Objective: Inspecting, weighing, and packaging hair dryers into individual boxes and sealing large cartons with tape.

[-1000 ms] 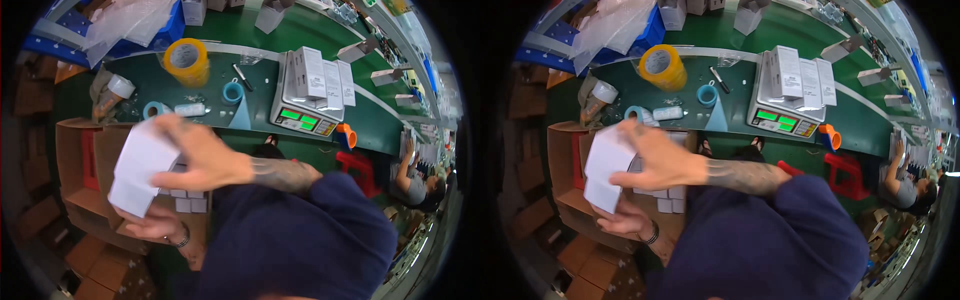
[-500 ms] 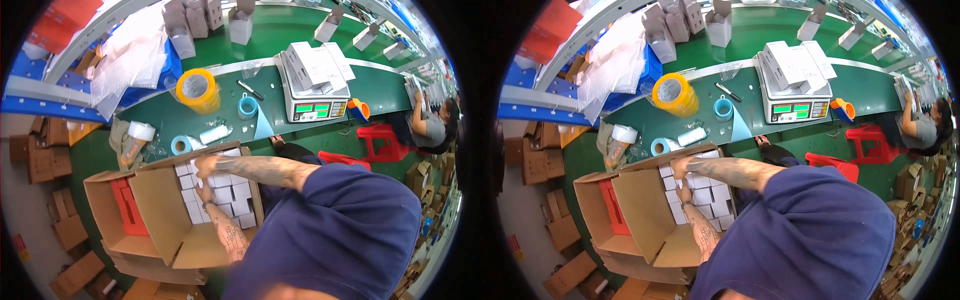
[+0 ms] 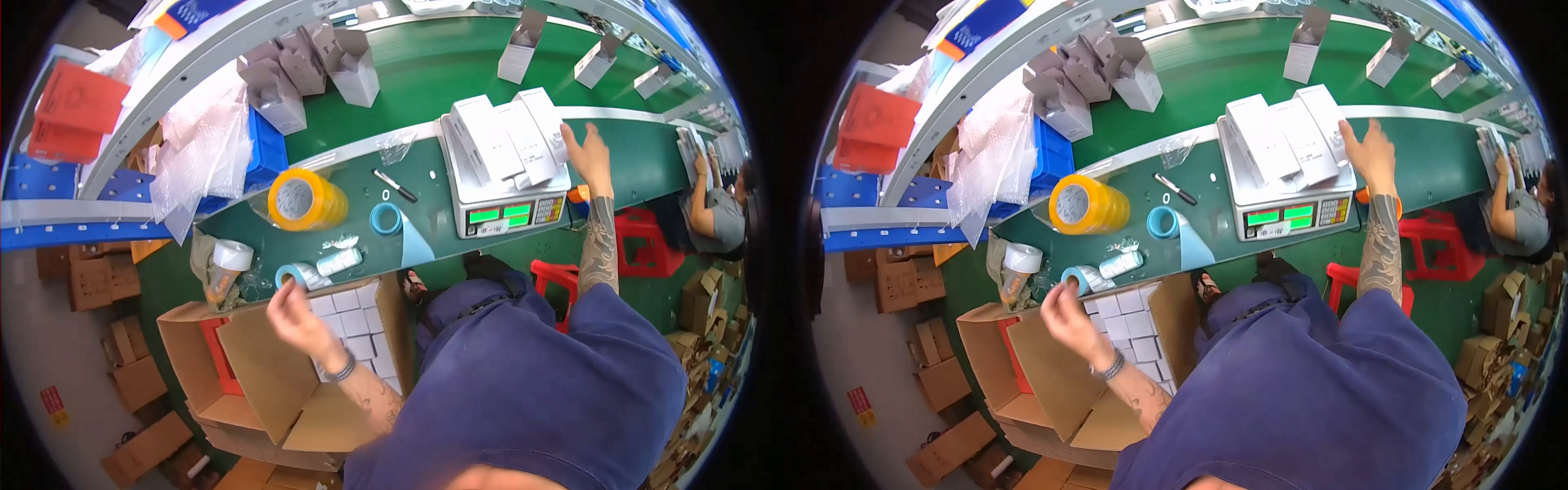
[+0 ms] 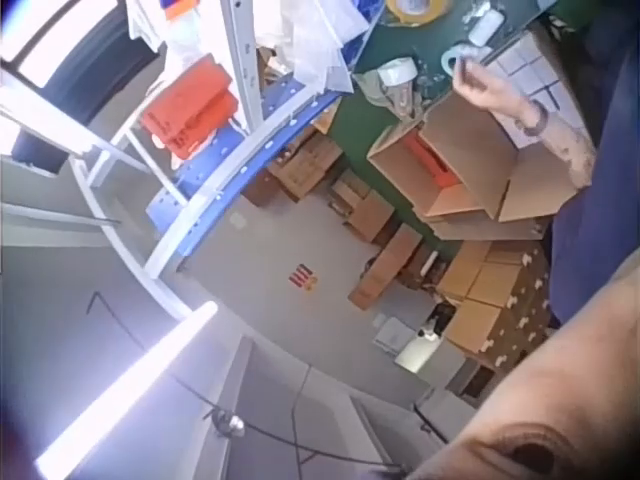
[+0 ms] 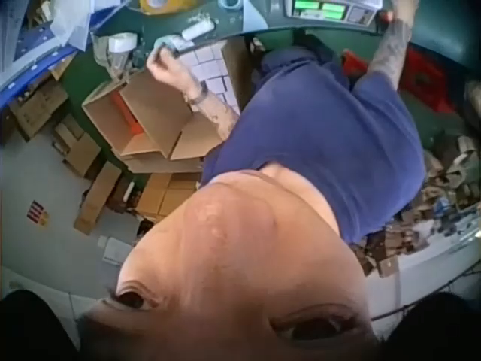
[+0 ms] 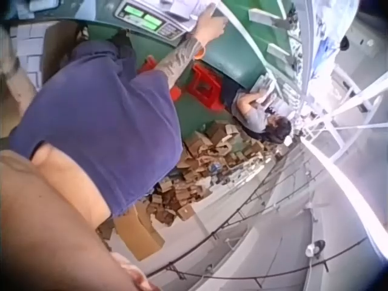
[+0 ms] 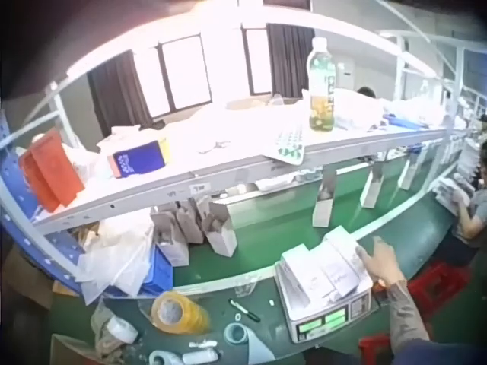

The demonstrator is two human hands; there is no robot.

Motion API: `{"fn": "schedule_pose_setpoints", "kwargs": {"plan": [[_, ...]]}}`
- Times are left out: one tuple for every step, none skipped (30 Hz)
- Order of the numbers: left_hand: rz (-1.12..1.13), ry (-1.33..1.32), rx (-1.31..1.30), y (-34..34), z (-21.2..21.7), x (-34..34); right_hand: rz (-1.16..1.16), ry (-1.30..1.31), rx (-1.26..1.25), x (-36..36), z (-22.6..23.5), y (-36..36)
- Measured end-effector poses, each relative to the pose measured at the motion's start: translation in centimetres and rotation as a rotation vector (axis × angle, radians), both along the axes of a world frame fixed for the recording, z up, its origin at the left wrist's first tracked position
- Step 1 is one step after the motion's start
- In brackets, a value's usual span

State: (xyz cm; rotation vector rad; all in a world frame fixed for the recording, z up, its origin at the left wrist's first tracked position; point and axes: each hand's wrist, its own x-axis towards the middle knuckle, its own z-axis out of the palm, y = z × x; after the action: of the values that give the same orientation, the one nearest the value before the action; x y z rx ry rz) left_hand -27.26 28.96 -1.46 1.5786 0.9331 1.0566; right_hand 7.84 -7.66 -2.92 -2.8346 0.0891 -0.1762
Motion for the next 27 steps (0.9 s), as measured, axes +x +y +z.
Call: {"fn": "schedule_pose_setpoints", "kwargs": {"plan": [[-0.202, 0.103, 0.038, -1.6, 1.3, 3.5, -0.017, 0.135, 0.107, 1.2, -1.6, -1.0], [-0.405, 0.065, -0.071, -3.6, 1.8, 7.2, -0.01, 0.145, 0.122, 1.7, -2.4, -0.6], [-0.572, 0.22, -0.143, -5.7, 2.1, 10.3, 0.103, 0.138, 0.102, 1.8, -3.4, -0.2], [-0.698, 0.266, -0.2, -7.6, 1.4, 13.4, 0.213, 0.133, 0.083, 1.4, -3.7, 0.6], [-0.755, 0.354, -0.17, -9.4, 0.3, 15.8, 0.198, 0.125, 0.078, 0.6, -2.5, 1.9], [-0.809, 0.442, -0.141, -10.8, -1.4, 17.7, 0.185, 0.116, 0.072, -0.1, -1.4, 2.8], [-0.856, 0.478, -0.151, -12.0, -2.7, 19.8, 0.181, 0.122, 0.091, -0.4, -2.0, 2.6], [-0.873, 0.499, -0.114, -12.9, -3.7, 21.0, 0.242, 0.006, 0.094, -1.0, -3.1, 2.5], [-0.898, 0.511, -0.08, -13.6, -4.5, 22.5, 0.294, -0.117, 0.088, -1.0, -3.7, 2.2], [-0.914, 0.524, -0.067, -14.5, -4.5, 23.8, 0.27, -0.018, 0.271, -1.3, -3.5, 1.9], [-0.848, 0.548, -0.034, -15.3, -4.3, 24.8, 0.25, 0.078, 0.454, -1.3, -3.1, 1.9], [-0.786, 0.574, -0.006, -16.1, -4.1, 25.2, 0.233, 0.084, 0.462, -1.4, -2.8, 1.8], [-0.717, 0.597, 0.02, -16.8, -3.9, 25.4, 0.202, 0.131, 0.485, -1.4, -2.4, 1.9], [-0.641, 0.617, 0.046, -17.2, -3.7, 25.4, 0.178, 0.178, 0.507, -1.6, -1.9, 2.2], [-0.611, 0.588, -0.012, -16.9, -3.9, 25.0, 0.169, 0.203, 0.522, -1.7, -1.0, 2.5], [-0.574, 0.556, -0.072, -16.2, -3.9, 24.1, 0.167, 0.229, 0.535, -1.8, 0.0, 3.0], [-0.559, 0.577, 0.003, -15.8, -2.3, 23.5, 0.177, 0.231, 0.533, -1.8, 1.2, 3.6], [-0.5, 0.509, -0.053, -15.5, -1.2, 22.2, 0.229, 0.211, 0.614, -2.3, 2.5, 4.1], [-0.434, 0.438, -0.109, -14.9, -0.1, 20.9, 0.289, 0.193, 0.693, -2.8, 3.3, 5.0], [-0.371, 0.366, -0.066, -14.5, 1.6, 19.6, 0.369, 0.126, 0.78, -3.5, 3.6, 6.1], [-0.303, 0.293, -0.022, -13.9, 3.3, 18.2, 0.453, 0.06, 0.867, -4.0, 4.1, 7.2], [-0.234, 0.291, 0.07, -13.0, 4.2, 16.2, 0.487, 0.068, 0.856, -4.6, 4.5, 8.6], [-0.14, 0.3, 0.139, -12.1, 5.2, 13.6, 0.642, 0.124, 1.041, -5.3, 5.0, 10.2], [-0.04, 0.309, 0.204, -11.2, 6.1, 11.0, 0.8, 0.192, 1.221, -6.0, 5.9, 11.9], [0.101, 0.262, 0.27, -10.3, 6.8, 8.1, 0.934, 0.34, 1.209, -6.9, 6.7, 13.5], [0.267, 0.225, 0.341, -9.8, 7.3, 5.3, 1.086, 0.504, 1.191, -8.1, 7.4, 15.6], [0.405, 0.159, 0.386, -9.6, 8.4, 3.5, 1.146, 0.542, 1.161, -9.9, 7.1, 18.2]]}}
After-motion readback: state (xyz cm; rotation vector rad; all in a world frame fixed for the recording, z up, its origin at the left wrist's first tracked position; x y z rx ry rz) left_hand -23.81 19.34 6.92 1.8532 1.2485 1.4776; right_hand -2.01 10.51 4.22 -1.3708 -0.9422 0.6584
